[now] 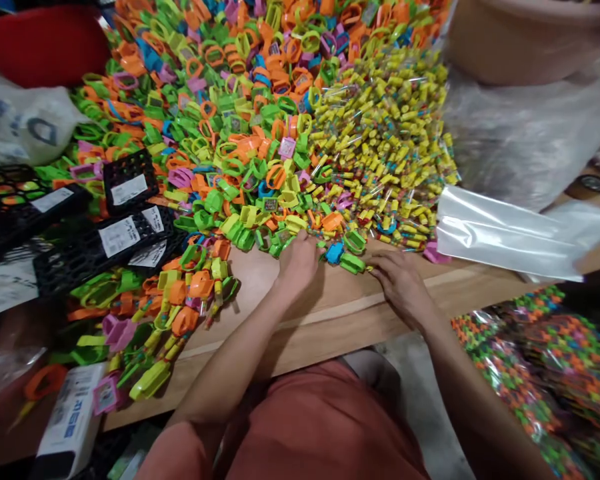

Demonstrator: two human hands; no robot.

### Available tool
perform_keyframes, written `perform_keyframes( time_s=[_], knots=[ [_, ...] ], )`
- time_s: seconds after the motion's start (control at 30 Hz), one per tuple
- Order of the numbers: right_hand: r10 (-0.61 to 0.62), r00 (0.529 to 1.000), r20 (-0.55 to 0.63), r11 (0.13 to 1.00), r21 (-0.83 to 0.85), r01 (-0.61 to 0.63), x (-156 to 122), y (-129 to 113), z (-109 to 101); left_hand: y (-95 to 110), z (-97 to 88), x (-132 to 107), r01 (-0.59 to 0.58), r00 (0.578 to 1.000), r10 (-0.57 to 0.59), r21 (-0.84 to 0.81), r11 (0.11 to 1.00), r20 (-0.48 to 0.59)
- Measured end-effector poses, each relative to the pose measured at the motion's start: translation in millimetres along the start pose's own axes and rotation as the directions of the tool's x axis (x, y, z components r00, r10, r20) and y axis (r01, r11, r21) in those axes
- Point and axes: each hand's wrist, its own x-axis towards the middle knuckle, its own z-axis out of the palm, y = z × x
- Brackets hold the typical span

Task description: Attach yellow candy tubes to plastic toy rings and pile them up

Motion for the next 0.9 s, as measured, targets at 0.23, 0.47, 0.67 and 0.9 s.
perform_keyframes(
  time_s=[0.23, 0.47, 0.67, 0.9],
  knots=[
    [0.32, 0.942, -0.098, 0.87, 0.425, -0.251, -4, -52, 9, -16, -2.4, -23, 0.087, 0.985, -0.162, -0.652, 0.753, -0.056],
    [0.308, 0.922, 0.234, 0.437, 0.826, -0.356, 10, -105, 30, -2, -9.7, -62, 0.304, 0.931, -0.16, -0.94, -0.158, 0.328],
    [0.338, 0.872, 0.353, 0.117, 0.904, -0.411, 9, -114, 24, 3, -11.0, -74, 0.248, 0.952, -0.149, -0.959, -0.135, 0.267],
    [0.353, 0.842, 0.409, -0.022, 0.903, -0.43, 6, -117, 16, 7, -9.3, -78, 0.149, 0.979, -0.132, -0.988, -0.043, 0.153]
  ],
)
